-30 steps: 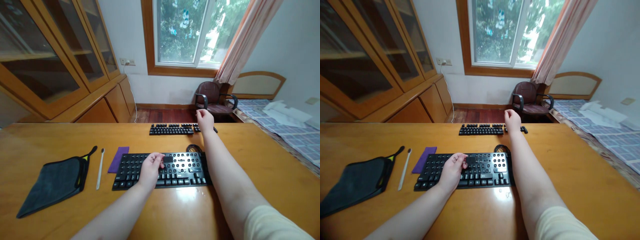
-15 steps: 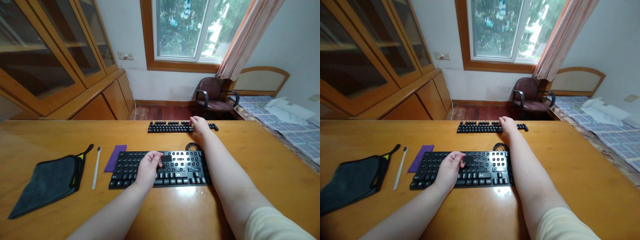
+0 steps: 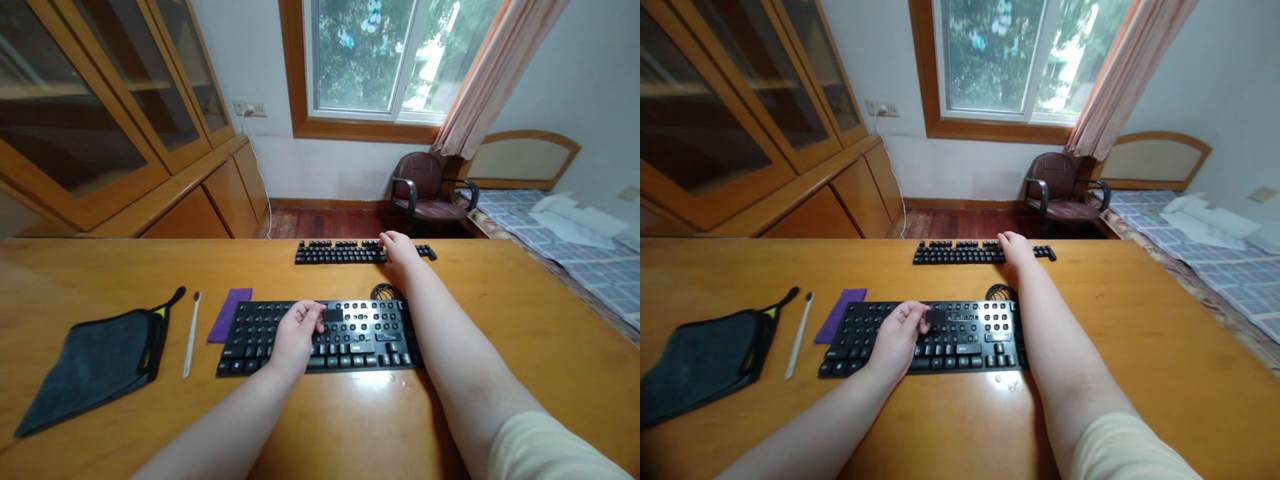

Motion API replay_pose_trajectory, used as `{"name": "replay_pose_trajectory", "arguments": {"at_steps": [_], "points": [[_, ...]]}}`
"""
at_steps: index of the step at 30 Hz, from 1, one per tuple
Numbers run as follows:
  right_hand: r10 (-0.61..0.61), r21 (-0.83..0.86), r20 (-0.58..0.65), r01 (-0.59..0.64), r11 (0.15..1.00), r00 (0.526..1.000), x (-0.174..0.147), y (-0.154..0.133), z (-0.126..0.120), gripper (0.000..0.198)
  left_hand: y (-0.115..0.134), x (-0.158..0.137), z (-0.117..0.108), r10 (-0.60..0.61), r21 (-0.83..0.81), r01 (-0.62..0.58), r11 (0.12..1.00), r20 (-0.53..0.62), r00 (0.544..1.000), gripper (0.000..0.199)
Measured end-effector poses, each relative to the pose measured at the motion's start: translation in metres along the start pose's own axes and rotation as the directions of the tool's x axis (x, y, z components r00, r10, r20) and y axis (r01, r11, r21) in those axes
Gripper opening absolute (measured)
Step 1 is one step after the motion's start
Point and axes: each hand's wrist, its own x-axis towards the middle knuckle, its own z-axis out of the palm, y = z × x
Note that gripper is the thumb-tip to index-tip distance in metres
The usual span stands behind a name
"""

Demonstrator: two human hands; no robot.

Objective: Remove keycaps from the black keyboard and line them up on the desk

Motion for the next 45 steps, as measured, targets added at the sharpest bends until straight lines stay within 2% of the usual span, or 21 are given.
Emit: {"name": "replay_pose_trajectory", "arguments": {"at_steps": [30,34,37,40,45], "points": [[-0.027,0.023,0.002,0.027,0.999,1.0,0.0041,0.0066,0.0058,0.038,-0.0034,0.0002,-0.0007,0.036,-0.02,-0.035,0.999,0.021,0.999,0.021],[-0.127,0.076,0.001,0.127,0.989,0.992,0.0028,0.0035,0.0065,0.034,-0.0035,0.0005,-0.0011,0.039,-0.012,-0.039,0.999,0.026,0.999,0.021],[-0.206,0.104,0.053,0.2,0.974,0.977,0.0019,-0.0004,0.008,0.032,-0.0035,0.0006,-0.001,0.039,-0.016,-0.038,0.999,0.027,0.999,0.02],[-0.22,0.096,0.093,0.212,0.973,0.971,0.0015,-0.0027,0.009,0.033,-0.0038,0.0004,-0.0012,0.037,-0.017,-0.037,0.999,0.025,0.999,0.02],[-0.195,0.091,0.083,0.187,0.978,0.977,0.0016,-0.0017,0.0072,0.034,-0.0042,0.0,-0.0017,0.041,-0.001,-0.041,0.999,0.031,0.999,0.021]]}}
